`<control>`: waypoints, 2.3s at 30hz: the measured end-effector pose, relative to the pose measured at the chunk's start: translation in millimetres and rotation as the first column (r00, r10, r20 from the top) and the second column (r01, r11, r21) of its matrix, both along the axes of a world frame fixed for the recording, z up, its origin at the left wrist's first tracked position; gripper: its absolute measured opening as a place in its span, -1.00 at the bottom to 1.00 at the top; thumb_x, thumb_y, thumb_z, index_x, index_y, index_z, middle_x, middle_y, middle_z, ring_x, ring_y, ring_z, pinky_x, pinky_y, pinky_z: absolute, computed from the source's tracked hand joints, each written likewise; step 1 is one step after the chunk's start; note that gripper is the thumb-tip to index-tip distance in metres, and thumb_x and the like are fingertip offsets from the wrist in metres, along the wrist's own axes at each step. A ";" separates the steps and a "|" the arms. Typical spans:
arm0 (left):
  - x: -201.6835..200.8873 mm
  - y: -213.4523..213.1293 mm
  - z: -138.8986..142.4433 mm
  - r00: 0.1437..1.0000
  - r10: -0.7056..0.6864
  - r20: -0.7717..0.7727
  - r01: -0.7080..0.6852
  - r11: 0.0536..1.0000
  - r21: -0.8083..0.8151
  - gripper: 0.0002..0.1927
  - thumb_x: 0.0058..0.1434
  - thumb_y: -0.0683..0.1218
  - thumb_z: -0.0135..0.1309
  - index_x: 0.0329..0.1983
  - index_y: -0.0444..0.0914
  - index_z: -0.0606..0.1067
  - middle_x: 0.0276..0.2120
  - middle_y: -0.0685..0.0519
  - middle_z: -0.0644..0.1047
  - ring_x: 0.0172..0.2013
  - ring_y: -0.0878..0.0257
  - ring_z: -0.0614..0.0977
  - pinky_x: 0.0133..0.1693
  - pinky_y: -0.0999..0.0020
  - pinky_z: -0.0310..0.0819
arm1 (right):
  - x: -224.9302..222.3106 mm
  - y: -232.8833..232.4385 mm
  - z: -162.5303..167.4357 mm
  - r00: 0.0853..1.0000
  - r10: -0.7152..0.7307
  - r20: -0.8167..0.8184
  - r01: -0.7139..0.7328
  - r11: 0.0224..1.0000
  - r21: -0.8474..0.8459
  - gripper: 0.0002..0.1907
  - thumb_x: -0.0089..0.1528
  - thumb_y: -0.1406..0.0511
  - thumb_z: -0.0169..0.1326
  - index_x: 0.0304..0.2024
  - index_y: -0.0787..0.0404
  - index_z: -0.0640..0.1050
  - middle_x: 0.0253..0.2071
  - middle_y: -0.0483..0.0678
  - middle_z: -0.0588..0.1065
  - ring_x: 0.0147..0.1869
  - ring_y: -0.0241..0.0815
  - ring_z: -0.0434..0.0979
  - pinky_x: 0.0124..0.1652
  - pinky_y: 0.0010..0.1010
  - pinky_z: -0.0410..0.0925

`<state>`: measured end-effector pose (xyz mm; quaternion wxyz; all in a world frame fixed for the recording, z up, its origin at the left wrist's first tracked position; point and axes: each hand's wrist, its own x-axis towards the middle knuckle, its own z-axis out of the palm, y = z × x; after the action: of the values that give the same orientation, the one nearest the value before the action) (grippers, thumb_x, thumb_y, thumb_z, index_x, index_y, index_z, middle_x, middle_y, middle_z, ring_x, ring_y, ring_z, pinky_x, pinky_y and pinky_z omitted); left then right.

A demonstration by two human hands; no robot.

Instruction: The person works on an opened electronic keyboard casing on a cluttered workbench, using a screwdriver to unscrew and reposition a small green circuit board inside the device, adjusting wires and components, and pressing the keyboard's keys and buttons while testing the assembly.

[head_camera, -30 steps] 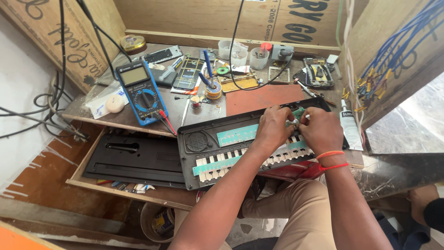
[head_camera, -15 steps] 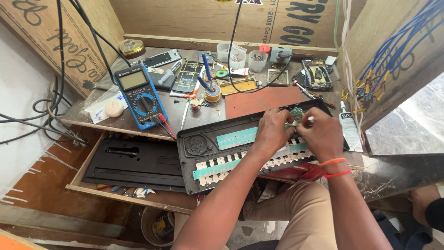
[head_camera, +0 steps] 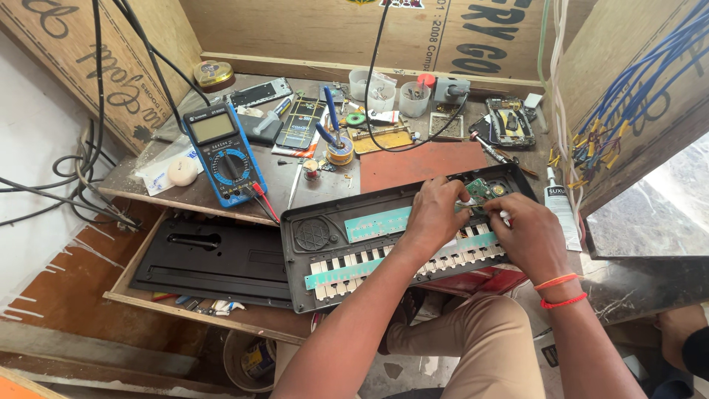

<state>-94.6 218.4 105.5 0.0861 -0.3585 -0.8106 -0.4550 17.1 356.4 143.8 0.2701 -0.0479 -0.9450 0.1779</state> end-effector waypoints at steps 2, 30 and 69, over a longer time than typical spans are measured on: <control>1.1 -0.3 0.0 1.000 0.001 0.000 -0.001 1.000 0.000 -0.72 -0.04 -0.17 0.35 -0.25 -0.23 0.58 -0.20 -0.11 0.54 -0.03 -0.11 0.57 0.04 0.02 0.44 | 1.1 0.7 -1.5 1.000 -0.014 0.014 0.014 1.000 0.022 -0.82 0.15 0.36 0.18 -0.19 0.12 0.67 -0.21 -0.03 0.59 -0.23 0.05 0.59 -0.22 -0.18 0.42; 0.2 -1.1 0.4 1.000 0.009 -0.021 -0.009 1.000 0.017 -0.72 -0.06 -0.17 0.37 -0.27 -0.24 0.57 -0.20 -0.12 0.54 -0.03 -0.14 0.57 0.03 0.01 0.46 | -10.6 2.1 2.0 0.979 -0.090 0.185 0.131 0.966 -0.222 -0.82 0.11 0.30 0.24 -0.22 0.10 0.71 -0.45 0.07 0.59 -0.45 -0.02 0.58 -0.34 -0.23 0.41; -1.2 0.9 2.3 1.000 0.006 0.004 -0.006 0.999 -0.046 -0.74 -0.02 -0.20 0.32 -0.24 -0.24 0.58 -0.16 -0.13 0.55 -0.01 -0.14 0.56 0.04 -0.01 0.44 | -44.6 -5.3 28.5 0.964 -0.048 0.263 -0.012 0.975 0.222 -0.79 0.06 0.30 0.29 -0.25 0.07 0.60 -0.39 0.05 0.61 -0.22 0.17 0.62 -0.23 -0.01 0.43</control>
<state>-95.8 219.3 107.8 0.0776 -0.3568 -0.8221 -0.4369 -27.6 351.1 172.3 0.1456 -0.0495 -0.9862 0.0609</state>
